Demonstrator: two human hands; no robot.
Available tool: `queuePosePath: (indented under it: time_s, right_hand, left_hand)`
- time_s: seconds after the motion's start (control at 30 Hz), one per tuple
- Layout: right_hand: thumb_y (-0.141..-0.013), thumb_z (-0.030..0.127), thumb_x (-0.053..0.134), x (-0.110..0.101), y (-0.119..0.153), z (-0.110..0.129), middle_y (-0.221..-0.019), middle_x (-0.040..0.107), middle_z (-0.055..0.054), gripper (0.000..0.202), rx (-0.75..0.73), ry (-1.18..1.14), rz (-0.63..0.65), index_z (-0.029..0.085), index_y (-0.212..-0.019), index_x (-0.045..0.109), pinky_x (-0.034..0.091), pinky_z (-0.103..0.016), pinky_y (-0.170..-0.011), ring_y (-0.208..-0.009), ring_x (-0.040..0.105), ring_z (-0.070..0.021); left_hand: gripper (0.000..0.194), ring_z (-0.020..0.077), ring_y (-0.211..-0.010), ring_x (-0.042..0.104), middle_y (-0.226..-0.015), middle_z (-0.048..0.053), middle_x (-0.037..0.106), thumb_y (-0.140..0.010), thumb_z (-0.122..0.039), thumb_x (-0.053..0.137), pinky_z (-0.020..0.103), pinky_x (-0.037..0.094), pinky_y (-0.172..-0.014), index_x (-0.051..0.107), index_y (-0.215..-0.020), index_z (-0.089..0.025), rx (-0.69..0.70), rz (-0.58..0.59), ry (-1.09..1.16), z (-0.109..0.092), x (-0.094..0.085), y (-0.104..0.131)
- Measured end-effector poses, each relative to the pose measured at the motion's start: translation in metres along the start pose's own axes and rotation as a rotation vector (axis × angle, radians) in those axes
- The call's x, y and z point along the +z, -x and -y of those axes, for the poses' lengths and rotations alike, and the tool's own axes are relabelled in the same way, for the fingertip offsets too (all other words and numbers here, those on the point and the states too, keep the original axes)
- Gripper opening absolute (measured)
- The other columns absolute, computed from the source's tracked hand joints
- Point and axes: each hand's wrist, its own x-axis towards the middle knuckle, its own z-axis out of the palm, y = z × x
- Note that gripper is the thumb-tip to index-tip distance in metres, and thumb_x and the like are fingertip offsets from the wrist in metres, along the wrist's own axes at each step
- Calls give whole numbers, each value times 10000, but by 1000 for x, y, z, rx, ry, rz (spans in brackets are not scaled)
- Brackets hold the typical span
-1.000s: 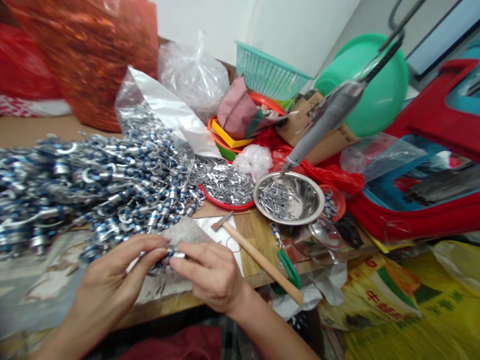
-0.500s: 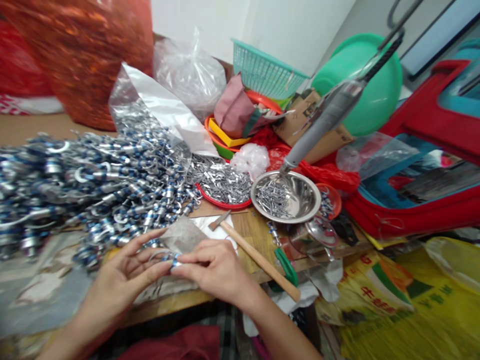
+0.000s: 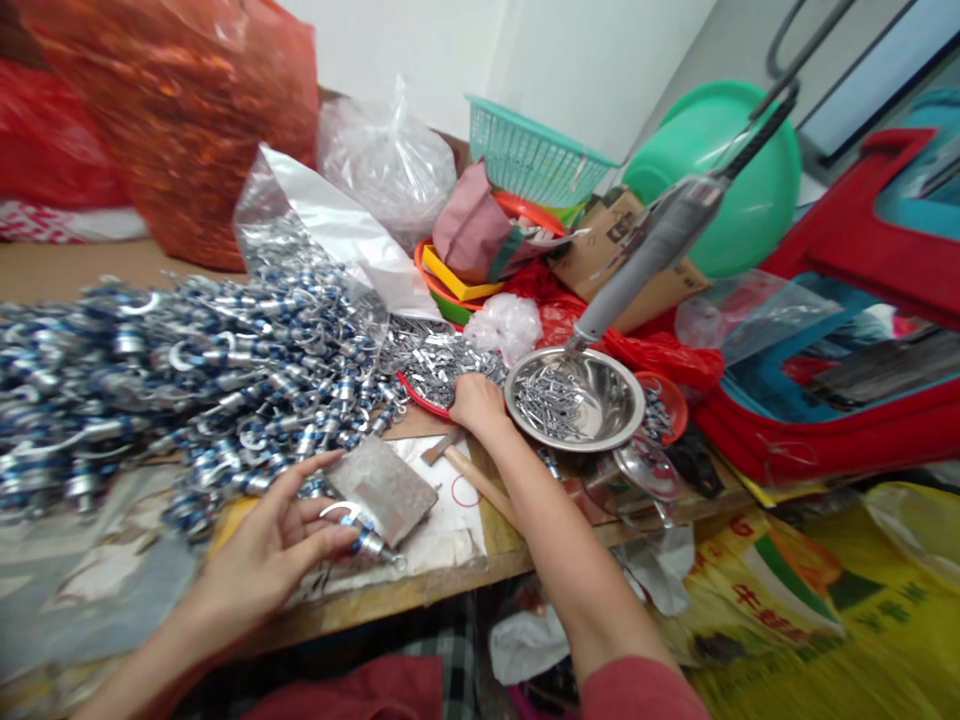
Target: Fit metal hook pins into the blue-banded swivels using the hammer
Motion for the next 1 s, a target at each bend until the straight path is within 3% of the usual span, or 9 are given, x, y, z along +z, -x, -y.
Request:
queuePosePath:
  time_s: [0.13,0.27,0.33,0.4,0.47,0.57,0.63,0.8,1.0]
  right_hand:
    - [-691,111,549,-5,1,-5,-824,674,-82,181,-19,-100,-93,166,-820,664,441,-294,-744,-822,612,-209]
    - [-785,168,484,-17,31,9,-908,667,-56,211,-80,-252,-178,161,-924,642,462,-242,-727,-796,613,-141]
    - [-783,179,504,-23,58,25,-830,679,-29,172,-178,-388,-152,173,-852,662,478,-221,-668,-722,620,-119]
    - [-753,141,540,-26,88,41,-736,679,-17,136,-371,-606,-103,172,-755,673,484,-226,-640,-675,618,-117]
    - [-759,83,509,-25,112,54,-737,676,-30,184,-529,-664,-138,162,-766,674,480,-242,-652,-690,609,-122]
    - [-790,59,447,-19,133,66,-798,664,-54,244,-652,-549,-231,159,-859,659,463,-277,-676,-740,584,-144]
    - [-810,67,424,-15,139,69,-821,653,-58,258,-669,-471,-225,164,-915,639,452,-286,-677,-761,564,-154]
    - [-852,88,367,-16,152,72,-853,612,-81,280,-624,-261,-120,135,-1029,579,415,-320,-678,-795,508,-181]
    - [-846,91,365,-10,165,73,-933,574,-101,314,-517,-165,-222,150,-1086,560,375,-354,-733,-876,460,-209]
  left_hand:
    - [764,159,-609,630,-643,-29,624,-591,-201,691,288,515,-606,261,-1222,-196,19,-10,61,6,-3,-2]
    - [792,149,-584,626,-630,-41,621,-564,-171,704,277,511,-593,273,-1228,-210,45,-41,87,9,-5,-2]
    - [798,149,-582,627,-633,-41,624,-562,-160,704,277,513,-590,274,-1232,-214,41,-40,98,10,-5,-3]
    - [808,143,-572,623,-633,-42,624,-556,-145,706,271,513,-582,272,-1234,-216,34,-37,109,11,-5,-4]
    - [814,137,-563,618,-628,-47,620,-554,-138,708,265,514,-575,270,-1236,-220,32,-32,121,12,-6,-5]
    - [804,135,-565,616,-629,-48,619,-560,-147,708,265,518,-575,273,-1233,-217,42,-27,134,13,-6,-5]
    - [789,131,-562,616,-632,-44,625,-564,-150,705,255,517,-571,280,-1225,-209,45,-30,134,13,-6,-5]
    - [768,105,-556,605,-626,-49,629,-562,-134,704,204,500,-559,302,-1213,-206,52,-49,146,13,-5,-5]
    - [767,110,-544,604,-623,-46,632,-560,-147,713,219,517,-558,310,-1211,-201,42,-63,151,13,-5,-5]
